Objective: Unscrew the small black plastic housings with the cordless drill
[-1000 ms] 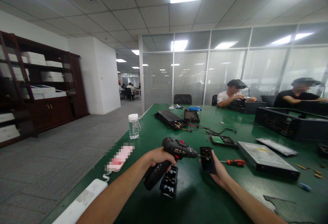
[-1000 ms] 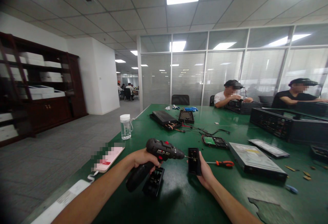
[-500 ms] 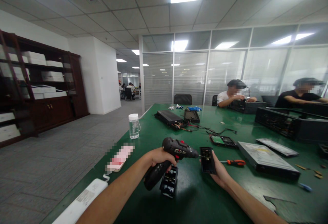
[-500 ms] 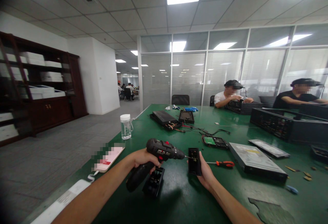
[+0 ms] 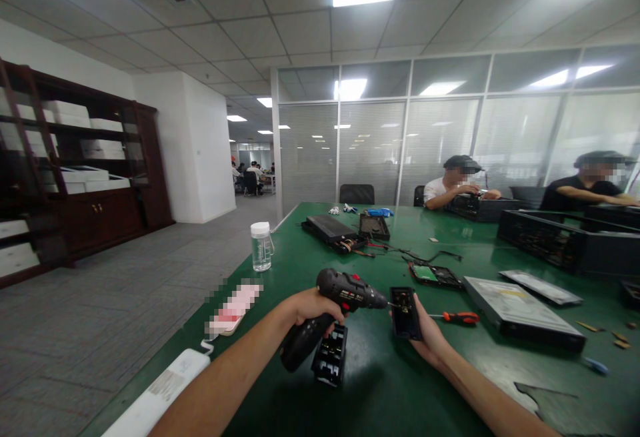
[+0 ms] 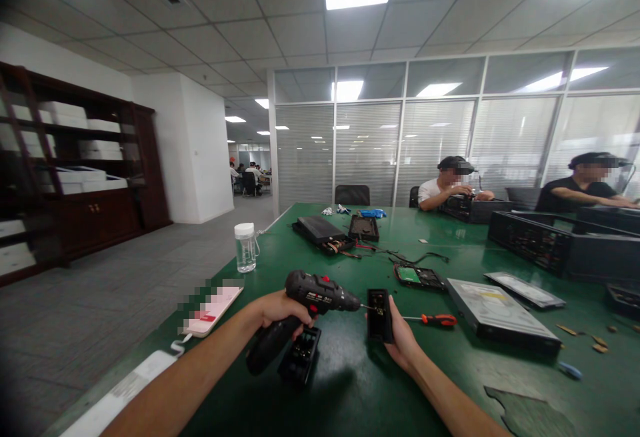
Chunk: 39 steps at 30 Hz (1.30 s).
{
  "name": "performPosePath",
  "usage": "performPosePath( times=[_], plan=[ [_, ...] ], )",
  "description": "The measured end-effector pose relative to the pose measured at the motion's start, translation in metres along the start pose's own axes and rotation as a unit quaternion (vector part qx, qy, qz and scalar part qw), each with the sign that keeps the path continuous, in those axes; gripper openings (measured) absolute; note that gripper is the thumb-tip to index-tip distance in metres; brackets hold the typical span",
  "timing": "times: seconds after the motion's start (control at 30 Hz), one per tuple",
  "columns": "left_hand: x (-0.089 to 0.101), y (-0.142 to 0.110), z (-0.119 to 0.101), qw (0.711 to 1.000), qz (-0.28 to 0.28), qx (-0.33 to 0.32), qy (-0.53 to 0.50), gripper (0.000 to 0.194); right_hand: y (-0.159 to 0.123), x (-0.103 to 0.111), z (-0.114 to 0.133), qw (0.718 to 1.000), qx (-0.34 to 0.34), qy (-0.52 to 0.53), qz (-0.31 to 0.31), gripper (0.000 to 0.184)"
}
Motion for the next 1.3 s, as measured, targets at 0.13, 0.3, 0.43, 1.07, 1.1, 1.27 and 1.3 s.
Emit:
performPosePath(
  times=[0.13,0.3,0.43,1.07,1.1,1.27,1.3],
  plan=[
    [0.0001,0.0007,0.0006,1.0,0.005,-0.003,0.0,0.028,-0.0001,0.0001,0.0006,1.0,-0.001,-0.004,-0.002,0.04],
    [0.0003,0.0008,0.0012,1.0,0.005,0.004,-0.009,0.03,0.001,0.0006,0.0003,1.0,-0.003,0.003,-0.008,0.039],
    [-0.0004,0.0009,0.0008,1.0,0.011,0.001,-0.008,0.028,-0.0002,-0.0001,0.0004,1.0,0.002,0.003,-0.005,0.039],
    [-0.0025,-0.0022,-0.0034,1.0,0.008,-0.001,-0.005,0.026,0.0006,0.0012,-0.0009,1.0,-0.001,0.006,-0.009,0.039],
    [-0.0024,-0.0021,-0.0031,1.0,0.009,-0.001,-0.006,0.027,0.0006,0.001,-0.0008,1.0,-0.002,0.004,-0.008,0.039],
    [-0.0018,-0.0012,-0.0017,1.0,0.006,0.0,-0.004,0.028,0.0005,0.0002,-0.0001,1.0,0.001,0.001,-0.006,0.037],
    [-0.0018,-0.0011,-0.0016,1.0,0.006,0.001,-0.004,0.027,0.0006,0.0003,-0.0001,1.0,0.001,0.0,-0.005,0.037]
  ],
)
Point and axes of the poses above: each hand's wrist, its own y-axis towards the middle knuckle, its own x-axis out of the back of the hand, z = x × y, the point moved 3 cm from there along y, towards the middle knuckle, and after that the axes turned 3 degrees about z, right-handed, at the moved point
